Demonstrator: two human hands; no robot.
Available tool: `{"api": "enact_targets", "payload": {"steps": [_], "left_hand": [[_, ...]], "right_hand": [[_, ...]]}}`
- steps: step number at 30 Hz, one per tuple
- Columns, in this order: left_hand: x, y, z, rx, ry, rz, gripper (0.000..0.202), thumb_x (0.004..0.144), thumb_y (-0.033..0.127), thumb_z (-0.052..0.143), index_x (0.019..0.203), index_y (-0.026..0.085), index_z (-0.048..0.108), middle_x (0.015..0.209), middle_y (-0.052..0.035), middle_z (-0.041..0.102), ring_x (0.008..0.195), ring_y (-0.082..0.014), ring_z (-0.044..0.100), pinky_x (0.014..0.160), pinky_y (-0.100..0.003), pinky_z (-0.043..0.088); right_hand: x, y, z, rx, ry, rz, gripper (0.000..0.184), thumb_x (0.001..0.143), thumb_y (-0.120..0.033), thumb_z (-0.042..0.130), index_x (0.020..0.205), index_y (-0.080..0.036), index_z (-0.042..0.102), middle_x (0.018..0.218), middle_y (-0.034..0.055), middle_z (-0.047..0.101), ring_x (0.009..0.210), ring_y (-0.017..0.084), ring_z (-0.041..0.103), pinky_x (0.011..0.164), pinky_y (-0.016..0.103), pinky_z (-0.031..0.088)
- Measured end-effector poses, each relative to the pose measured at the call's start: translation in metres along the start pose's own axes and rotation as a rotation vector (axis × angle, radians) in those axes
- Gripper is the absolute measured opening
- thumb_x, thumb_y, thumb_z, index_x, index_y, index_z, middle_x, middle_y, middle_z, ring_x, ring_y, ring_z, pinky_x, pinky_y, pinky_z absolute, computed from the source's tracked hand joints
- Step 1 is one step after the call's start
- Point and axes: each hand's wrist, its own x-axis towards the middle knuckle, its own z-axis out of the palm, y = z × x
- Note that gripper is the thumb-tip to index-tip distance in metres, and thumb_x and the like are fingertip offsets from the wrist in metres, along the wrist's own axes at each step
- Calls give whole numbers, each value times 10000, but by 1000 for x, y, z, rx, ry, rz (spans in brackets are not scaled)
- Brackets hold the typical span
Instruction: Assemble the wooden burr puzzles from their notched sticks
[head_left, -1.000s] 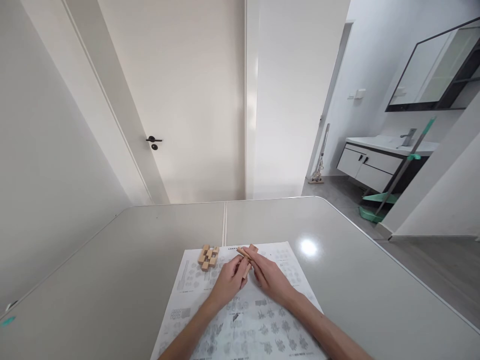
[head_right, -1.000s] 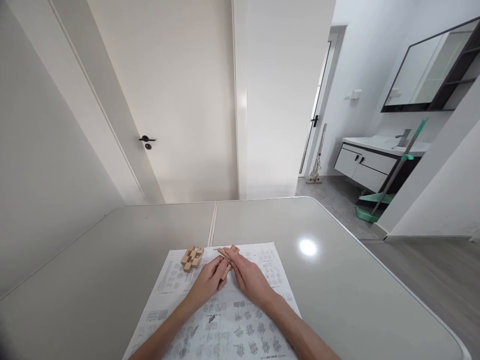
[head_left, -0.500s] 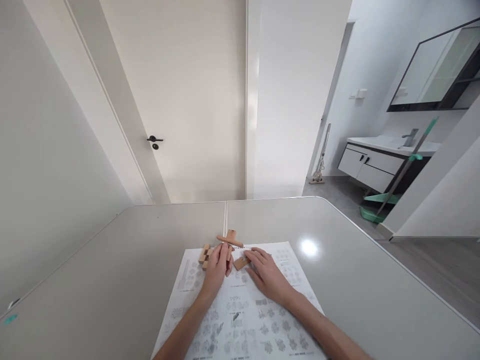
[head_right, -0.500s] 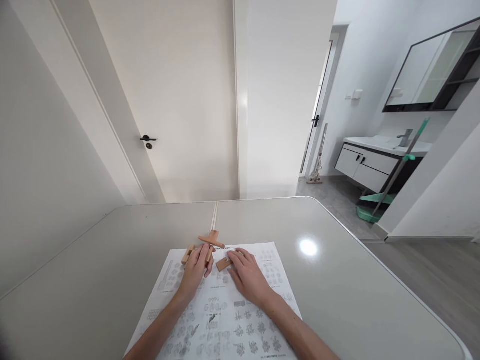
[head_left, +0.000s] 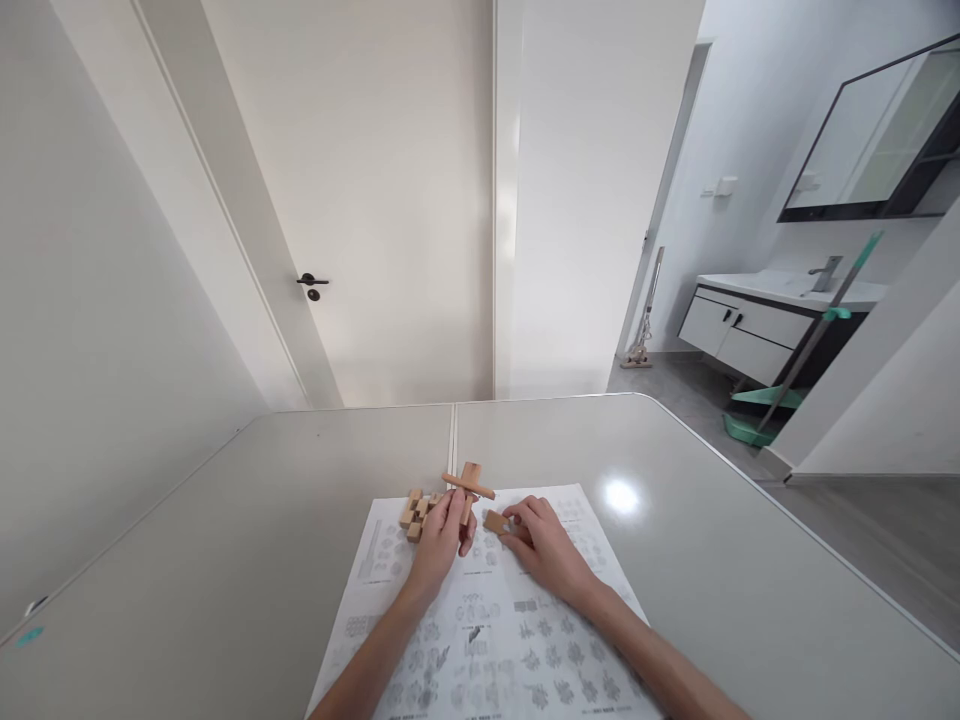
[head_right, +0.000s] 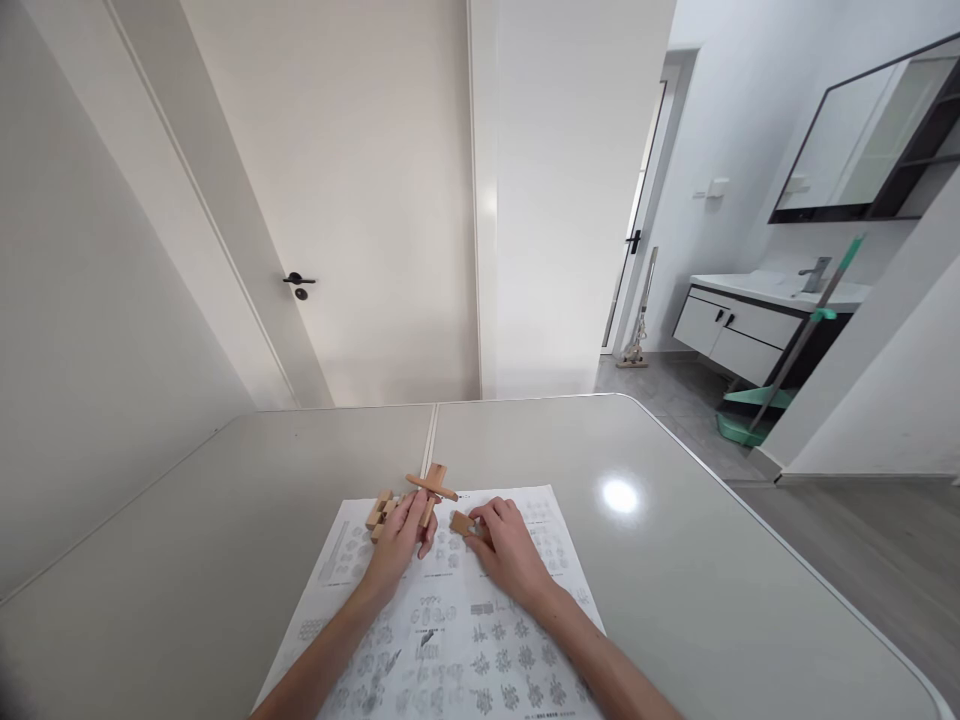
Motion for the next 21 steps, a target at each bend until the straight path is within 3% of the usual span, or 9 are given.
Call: {"api": "enact_targets", "payload": {"steps": [2,5,9,13,17,21], "left_hand": [[1,-2,-1,-17,-1,-4,429,967,609,485,891,190,546,590,64,493,400,-62,378,449,-226,290],[2,-3,-1,-58,-11,-15,415,962,597,505,884,190,532,635,57,511,402,-56,377,453,-228,282],[1,-3,-2,-95,-18,-36,408,962,583,520,884,183,536,653,56,505,410,-50,367,455,-227,268],[0,-2,-2,-128,-30,-78,418,955,591,541,878,180,542,663,55,495,425,-45,356,458,-224,270],[-2,1,-1,-163,-73,-104,432,941,597,563,838,179,529,672,50,498,429,-42,354,462,-224,272],[-3,3,1,-211,-119,-145,417,923,591,591,832,191,512,642,70,452,427,-50,338,460,-222,285]], "right_hand": [[0,0,0,8,-2,20,45,969,-252,584,980,-240,626,931,63,620,903,270,564,796,405,499],[-1,0,0,33,11,31,109,985,-296,558,918,-239,622,914,65,626,887,267,577,776,388,486],[0,-4,-4,163,65,72,245,1014,-419,491,933,-233,628,952,80,643,830,244,594,729,352,472],[3,-13,-11,355,87,183,344,1008,-540,464,995,-237,626,782,34,658,686,209,568,644,308,420],[5,-20,-16,538,75,259,428,973,-631,482,1013,-230,626,646,-24,558,567,159,469,563,275,353],[6,-23,-17,681,22,306,455,965,-671,463,911,-231,563,636,-55,453,530,127,363,520,260,297]]}}
